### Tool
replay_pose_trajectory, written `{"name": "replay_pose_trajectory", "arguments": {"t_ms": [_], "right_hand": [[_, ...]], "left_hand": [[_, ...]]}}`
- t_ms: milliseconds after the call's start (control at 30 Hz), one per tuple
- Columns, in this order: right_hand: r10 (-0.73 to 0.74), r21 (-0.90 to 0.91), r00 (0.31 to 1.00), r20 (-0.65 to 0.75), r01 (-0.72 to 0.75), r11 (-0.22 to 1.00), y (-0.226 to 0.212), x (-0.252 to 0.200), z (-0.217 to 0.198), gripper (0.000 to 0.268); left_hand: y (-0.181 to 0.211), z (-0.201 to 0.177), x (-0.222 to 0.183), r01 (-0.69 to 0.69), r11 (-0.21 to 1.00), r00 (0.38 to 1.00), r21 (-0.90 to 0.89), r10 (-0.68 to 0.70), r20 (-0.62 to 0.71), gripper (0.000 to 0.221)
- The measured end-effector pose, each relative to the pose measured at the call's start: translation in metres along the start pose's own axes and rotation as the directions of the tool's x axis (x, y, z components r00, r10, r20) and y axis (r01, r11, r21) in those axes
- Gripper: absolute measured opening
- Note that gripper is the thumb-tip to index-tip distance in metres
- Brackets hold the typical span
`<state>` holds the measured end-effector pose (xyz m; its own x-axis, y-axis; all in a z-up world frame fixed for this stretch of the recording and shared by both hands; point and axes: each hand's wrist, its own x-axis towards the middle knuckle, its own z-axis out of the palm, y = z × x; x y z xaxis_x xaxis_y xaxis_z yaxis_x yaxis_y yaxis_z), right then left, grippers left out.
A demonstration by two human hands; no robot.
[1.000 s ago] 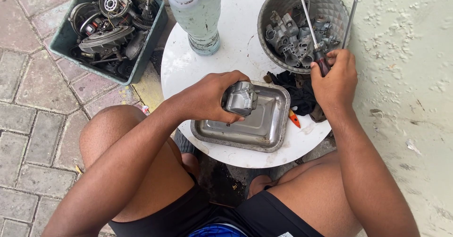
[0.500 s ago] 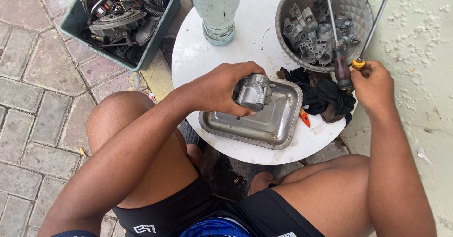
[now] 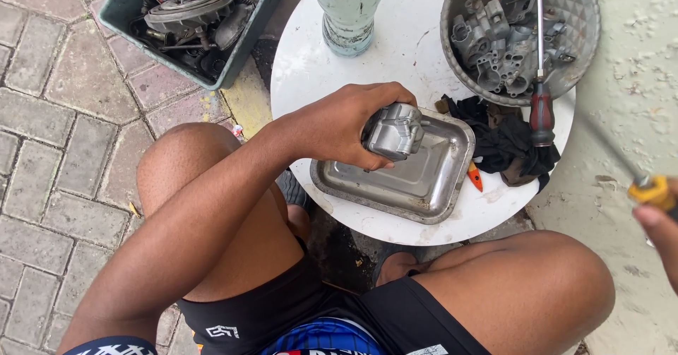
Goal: The person is unscrewing parts of a motorcycle carburetor and wiping it clean with a black cloth on a small table.
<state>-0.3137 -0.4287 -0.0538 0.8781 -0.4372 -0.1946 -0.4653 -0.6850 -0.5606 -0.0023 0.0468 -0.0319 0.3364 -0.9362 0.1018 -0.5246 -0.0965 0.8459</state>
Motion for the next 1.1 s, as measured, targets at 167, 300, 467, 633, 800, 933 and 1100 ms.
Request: {"name": "replay_pose_trajectory", "arguments": {"t_ms": [167, 300, 467, 633, 800, 933, 1100], "right_hand": [[-0.274, -0.253, 0.95, 0.149, 0.304, 0.918, -0.1, -0.061, -0.003, 0.049], [-0.75, -0.499, 0.605, 0.266, 0.753, 0.43, -0.163, -0.063, 0.016, 0.039], [-0.816, -0.539, 0.432, 0.383, 0.822, 0.182, -0.178, -0.057, 0.015, 0.032], [-0.669, -0.561, 0.697, 0.26, 0.673, 0.483, -0.168, -0.063, 0.015, 0.041], [-0.729, -0.544, 0.623, 0.282, 0.73, 0.413, -0.174, -0.061, 0.018, 0.038], [-0.702, -0.589, 0.647, 0.299, 0.703, 0.398, -0.171, -0.06, 0.013, 0.041], [-0.703, -0.766, 0.568, 0.428, 0.641, 0.051, -0.182, -0.055, 0.0, 0.061]], "left_hand": [[-0.001, 0.001, -0.002, -0.021, 1.0, 1.0, 0.021, 0.021, 0.014, 0.069], [0.001, 0.005, 0.0, -0.09, 0.994, 0.996, 0.06, 0.088, 0.033, 0.067], [0.001, 0.008, -0.003, -0.116, 0.99, 0.993, 0.085, 0.113, 0.044, 0.071], [0.0, 0.01, -0.007, -0.122, 0.988, 0.992, 0.092, 0.117, 0.056, 0.074], [0.001, 0.011, -0.004, -0.097, 0.992, 0.991, 0.083, 0.089, 0.098, 0.075], [-0.002, 0.013, -0.003, -0.11, 0.991, 0.99, 0.074, 0.102, 0.101, 0.077], [-0.002, 0.013, 0.002, -0.05, 0.994, 0.99, 0.102, 0.036, 0.138, 0.079]]}}
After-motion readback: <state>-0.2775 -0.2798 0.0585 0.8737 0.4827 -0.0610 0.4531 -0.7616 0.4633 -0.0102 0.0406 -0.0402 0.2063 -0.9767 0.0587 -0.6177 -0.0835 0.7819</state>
